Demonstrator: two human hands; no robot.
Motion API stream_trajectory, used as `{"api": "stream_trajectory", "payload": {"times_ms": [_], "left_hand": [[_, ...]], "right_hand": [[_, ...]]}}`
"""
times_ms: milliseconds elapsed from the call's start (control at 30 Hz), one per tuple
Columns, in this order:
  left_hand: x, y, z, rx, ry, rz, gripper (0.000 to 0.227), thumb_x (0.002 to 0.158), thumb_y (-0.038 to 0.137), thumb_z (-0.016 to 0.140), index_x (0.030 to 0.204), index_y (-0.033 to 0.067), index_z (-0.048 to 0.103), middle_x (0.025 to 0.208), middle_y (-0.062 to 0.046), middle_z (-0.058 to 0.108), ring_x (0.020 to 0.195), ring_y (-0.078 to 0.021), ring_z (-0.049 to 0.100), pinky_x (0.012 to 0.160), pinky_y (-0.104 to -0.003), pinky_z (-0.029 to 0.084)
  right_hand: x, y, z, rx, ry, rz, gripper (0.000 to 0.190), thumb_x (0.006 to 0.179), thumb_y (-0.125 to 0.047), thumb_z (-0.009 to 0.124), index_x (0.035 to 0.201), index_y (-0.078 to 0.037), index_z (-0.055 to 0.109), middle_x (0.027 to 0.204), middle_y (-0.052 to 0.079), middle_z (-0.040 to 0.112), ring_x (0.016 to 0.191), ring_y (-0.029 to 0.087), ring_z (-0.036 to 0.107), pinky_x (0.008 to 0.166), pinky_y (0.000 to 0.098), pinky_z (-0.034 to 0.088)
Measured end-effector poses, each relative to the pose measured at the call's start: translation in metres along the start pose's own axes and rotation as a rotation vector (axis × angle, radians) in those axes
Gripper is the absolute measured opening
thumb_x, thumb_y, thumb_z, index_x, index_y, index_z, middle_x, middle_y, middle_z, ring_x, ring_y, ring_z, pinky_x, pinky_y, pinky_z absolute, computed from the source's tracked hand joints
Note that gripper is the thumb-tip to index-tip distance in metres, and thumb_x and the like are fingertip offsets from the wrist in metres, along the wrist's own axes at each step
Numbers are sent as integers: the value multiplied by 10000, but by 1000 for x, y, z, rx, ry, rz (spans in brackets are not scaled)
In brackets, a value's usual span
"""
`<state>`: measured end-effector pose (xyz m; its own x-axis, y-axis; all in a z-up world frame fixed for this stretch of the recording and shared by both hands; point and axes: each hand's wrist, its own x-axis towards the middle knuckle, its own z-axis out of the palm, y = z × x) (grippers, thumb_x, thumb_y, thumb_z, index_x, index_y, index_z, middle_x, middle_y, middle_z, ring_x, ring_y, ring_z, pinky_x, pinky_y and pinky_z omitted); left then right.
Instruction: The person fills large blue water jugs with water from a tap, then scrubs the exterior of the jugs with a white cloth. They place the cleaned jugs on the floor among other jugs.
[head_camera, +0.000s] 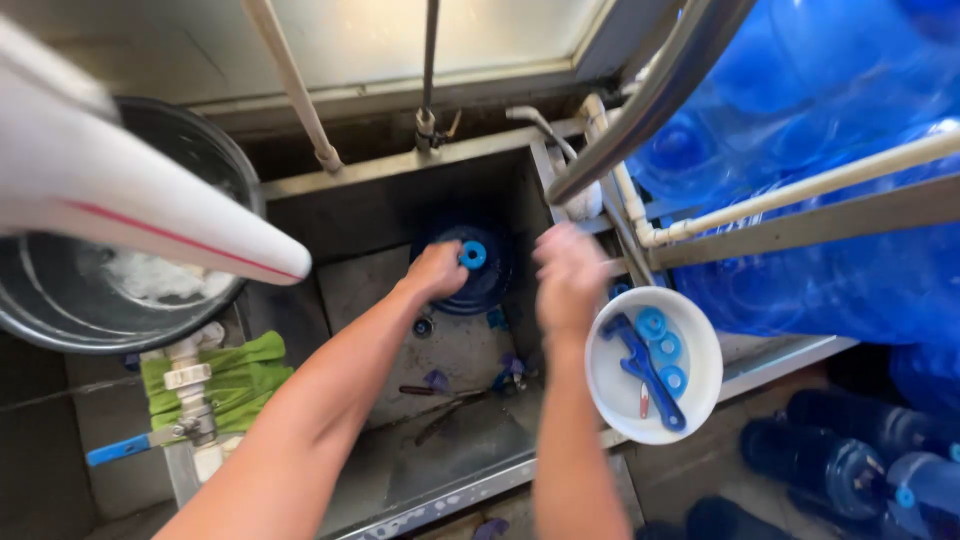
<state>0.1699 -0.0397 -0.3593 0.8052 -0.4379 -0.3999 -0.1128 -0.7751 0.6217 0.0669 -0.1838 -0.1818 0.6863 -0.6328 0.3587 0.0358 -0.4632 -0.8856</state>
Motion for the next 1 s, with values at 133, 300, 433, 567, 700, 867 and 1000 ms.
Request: {"api": "stream_trajectory", "payload": {"times_ms": [133,300,433,567,700,867,1000], "left_hand": [[36,23,31,167,-180,-26,714,834,263,638,1529,277,474,1562,-158,425,1359,-456,522,1101,-653,426],[7,-7,63,145,-74,-43,507,860,25,607,1344,109,482,1300,-251,578,1116,-513,678,972,-598,547],[-32,-29,21,39,-45,2,471,813,52,673,1243,108,487,1279,-275,603,1081,-549,675,957,-623,554],[-109,19,-85,-89,283,190,475,682,290,850,1092,161,646,965,-240,729,960,-482,714,849,-561,555],[-233,38,-200,-896,629,554,518,709,73,941,1138,48,650,895,-143,743,889,-211,736,929,-318,540],[-387,4,-315,-1300,685,618,334,816,93,776,1088,11,600,883,-186,683,811,-252,737,880,-340,627],[-513,-68,-367,-1685,392,732,299,1063,128,541,1359,118,508,1157,-87,615,1108,-259,635,1237,-434,526]], "right_hand": [[-136,38,0,-140,-272,622,166,845,-215,658,816,-118,790,783,111,761,787,258,710,856,456,536],[-215,53,-30,-196,-482,985,308,884,-290,719,1152,-160,796,969,76,820,887,160,795,817,333,639],[-227,53,-44,-188,-507,1014,328,902,-280,703,1194,-149,774,1043,77,813,938,172,790,811,324,647],[-232,65,-63,-38,-309,997,398,974,-288,627,1287,-53,700,1129,207,771,1011,312,768,807,396,640],[-245,47,-78,38,-62,969,506,1065,-376,462,1465,-77,541,1285,226,688,1135,323,691,862,412,578],[-273,-5,-81,279,228,857,442,1109,-351,397,1302,-10,602,1141,172,698,1002,250,682,811,362,562],[-277,-104,-63,231,238,709,202,989,-123,613,1024,7,763,922,121,742,817,190,674,708,318,551]]}}
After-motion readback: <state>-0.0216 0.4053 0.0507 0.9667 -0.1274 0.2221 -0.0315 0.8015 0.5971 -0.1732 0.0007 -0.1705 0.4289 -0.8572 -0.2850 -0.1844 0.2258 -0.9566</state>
